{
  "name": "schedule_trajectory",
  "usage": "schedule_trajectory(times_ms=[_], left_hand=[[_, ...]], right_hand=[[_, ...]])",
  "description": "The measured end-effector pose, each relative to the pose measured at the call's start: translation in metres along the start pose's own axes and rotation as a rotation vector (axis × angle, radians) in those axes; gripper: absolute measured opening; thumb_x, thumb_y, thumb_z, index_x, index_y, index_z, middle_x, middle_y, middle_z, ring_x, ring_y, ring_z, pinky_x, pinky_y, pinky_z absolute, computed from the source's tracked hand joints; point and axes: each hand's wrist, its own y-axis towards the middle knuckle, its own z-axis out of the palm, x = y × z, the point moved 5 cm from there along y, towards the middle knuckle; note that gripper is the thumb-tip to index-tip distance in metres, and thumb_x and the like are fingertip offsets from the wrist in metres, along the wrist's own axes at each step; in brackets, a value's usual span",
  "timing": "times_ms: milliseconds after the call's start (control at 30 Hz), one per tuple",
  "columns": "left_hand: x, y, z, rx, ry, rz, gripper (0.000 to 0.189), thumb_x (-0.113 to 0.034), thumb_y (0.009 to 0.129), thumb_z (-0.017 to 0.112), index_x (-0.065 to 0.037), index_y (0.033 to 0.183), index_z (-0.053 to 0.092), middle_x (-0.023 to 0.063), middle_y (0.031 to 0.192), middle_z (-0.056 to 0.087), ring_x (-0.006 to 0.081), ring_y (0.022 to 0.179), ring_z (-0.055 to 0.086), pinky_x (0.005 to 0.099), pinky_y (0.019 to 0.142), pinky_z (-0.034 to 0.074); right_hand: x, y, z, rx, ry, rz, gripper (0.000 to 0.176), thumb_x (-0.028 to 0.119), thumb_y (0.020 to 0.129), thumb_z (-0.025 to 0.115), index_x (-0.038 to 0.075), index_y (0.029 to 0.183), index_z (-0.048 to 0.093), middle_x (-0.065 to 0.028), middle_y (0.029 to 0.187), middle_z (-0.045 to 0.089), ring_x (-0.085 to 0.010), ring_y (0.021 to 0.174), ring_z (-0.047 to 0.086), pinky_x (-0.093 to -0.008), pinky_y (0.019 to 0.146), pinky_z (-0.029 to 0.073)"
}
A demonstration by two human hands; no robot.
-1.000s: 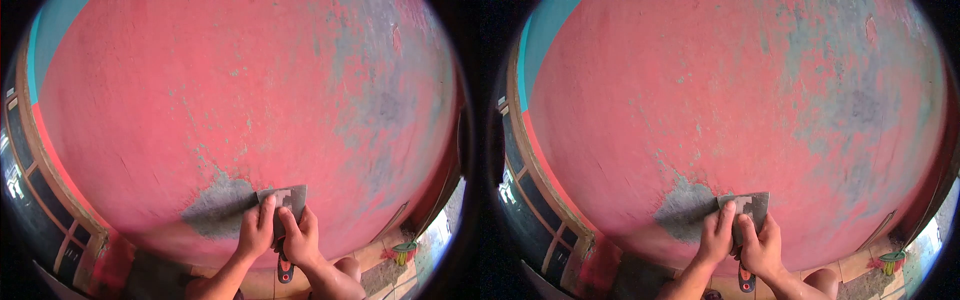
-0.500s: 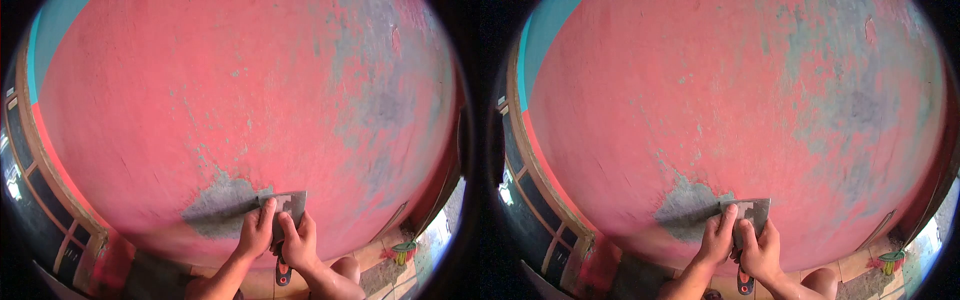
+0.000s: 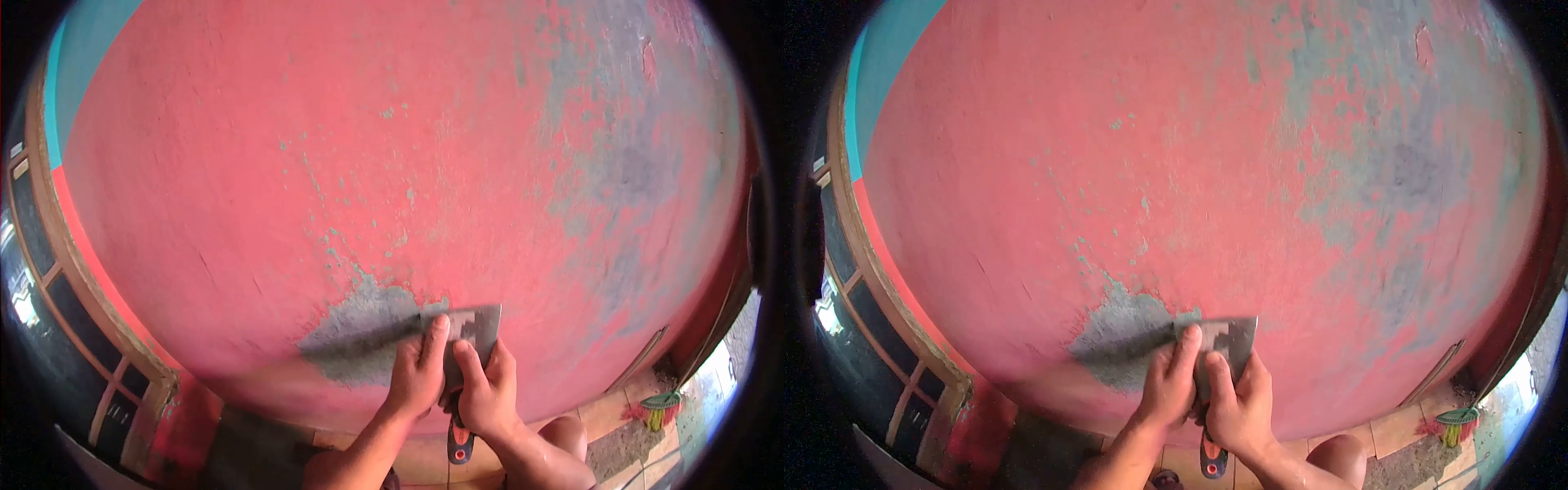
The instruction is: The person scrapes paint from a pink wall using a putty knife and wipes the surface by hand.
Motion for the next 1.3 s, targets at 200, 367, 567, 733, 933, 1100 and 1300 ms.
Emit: schedule_trajectory(times_ms=[200, 367, 567, 733, 933, 1100, 1300], left_hand=[[-0.016, 0.001, 0.0, 0.003, 0.018, -0.033, 0.055, -0.044, 0.109, 0.046, -0.007, 0.072, 0.061, -0.0022, 0.057, 0.055, 0.0067, 0.045, 0.05, 0.0274, 0.039, 0.038], [-0.014, 0.006, 0.002, -0.024, 0.169, 0.172, 0.055, -0.044, 0.109, 0.045, -0.006, 0.073, 0.061, -0.0013, 0.057, 0.055, 0.008, 0.044, 0.052, 0.0283, 0.039, 0.038], [-0.01, -0.003, 0.005, 0.012, 0.053, -0.038, 0.056, -0.045, 0.11, 0.045, -0.006, 0.074, 0.062, -0.0009, 0.056, 0.055, 0.0089, 0.043, 0.052, 0.0281, 0.037, 0.038], [-0.019, 0.008, 0.003, 0.021, 0.011, -0.006, 0.058, -0.046, 0.109, 0.044, -0.005, 0.072, 0.061, -0.0002, 0.055, 0.054, 0.0097, 0.042, 0.051, 0.029, 0.037, 0.038], [-0.015, 0.005, 0.004, 0.024, 0.041, -0.022, 0.056, -0.045, 0.109, 0.045, -0.005, 0.073, 0.06, -0.0008, 0.054, 0.054, 0.0095, 0.041, 0.051, 0.0288, 0.036, 0.037], [-0.015, 0.005, 0.005, -0.003, 0.066, 0.045, 0.055, -0.043, 0.11, 0.045, -0.003, 0.076, 0.062, -0.0017, 0.055, 0.052, 0.0096, 0.043, 0.051, 0.0298, 0.038, 0.038], [-0.019, 0.01, 0.004, 0.004, 0.143, 0.091, 0.057, -0.043, 0.109, 0.046, -0.001, 0.075, 0.062, 0.001, 0.057, 0.056, 0.0093, 0.048, 0.053, 0.0305, 0.042, 0.041]], right_hand=[[0.008, 0.008, 0.005, 0.007, -0.085, -0.017, 0.022, 0.02, 0.106, 0.052, -0.002, 0.106, 0.051, -0.0086, 0.07, 0.062, -0.0148, 0.047, 0.059, -0.0288, 0.04, 0.048], [0.005, 0.003, 0.004, -0.007, -0.04, -0.021, 0.022, 0.019, 0.106, 0.053, -0.003, 0.107, 0.051, -0.0079, 0.073, 0.063, -0.0124, 0.05, 0.059, -0.0275, 0.042, 0.049], [0.005, 0.005, 0.001, -0.001, -0.064, -0.013, 0.022, 0.019, 0.106, 0.051, -0.003, 0.107, 0.052, -0.0089, 0.071, 0.062, -0.0145, 0.048, 0.059, -0.0285, 0.041, 0.049], [0.015, 0.007, 0.006, 0.016, -0.022, 0.035, 0.022, 0.018, 0.106, 0.053, -0.004, 0.109, 0.052, -0.0079, 0.073, 0.062, -0.0123, 0.05, 0.058, -0.0276, 0.042, 0.048], [0.001, 0.004, -0.003, -0.003, -0.053, -0.021, 0.021, 0.019, 0.106, 0.051, -0.002, 0.108, 0.052, -0.0092, 0.071, 0.063, -0.0155, 0.047, 0.059, -0.0292, 0.041, 0.048], [0.013, 0.008, 0.004, -0.012, -0.068, 0.0, 0.022, 0.019, 0.106, 0.051, -0.003, 0.109, 0.052, -0.009, 0.072, 0.063, -0.0151, 0.048, 0.059, -0.0291, 0.041, 0.048], [0.014, 0.009, 0.001, 0.01, -0.028, 0.009, 0.023, 0.019, 0.106, 0.052, -0.004, 0.11, 0.052, -0.0087, 0.073, 0.063, -0.0124, 0.049, 0.059, -0.0278, 0.041, 0.048]])
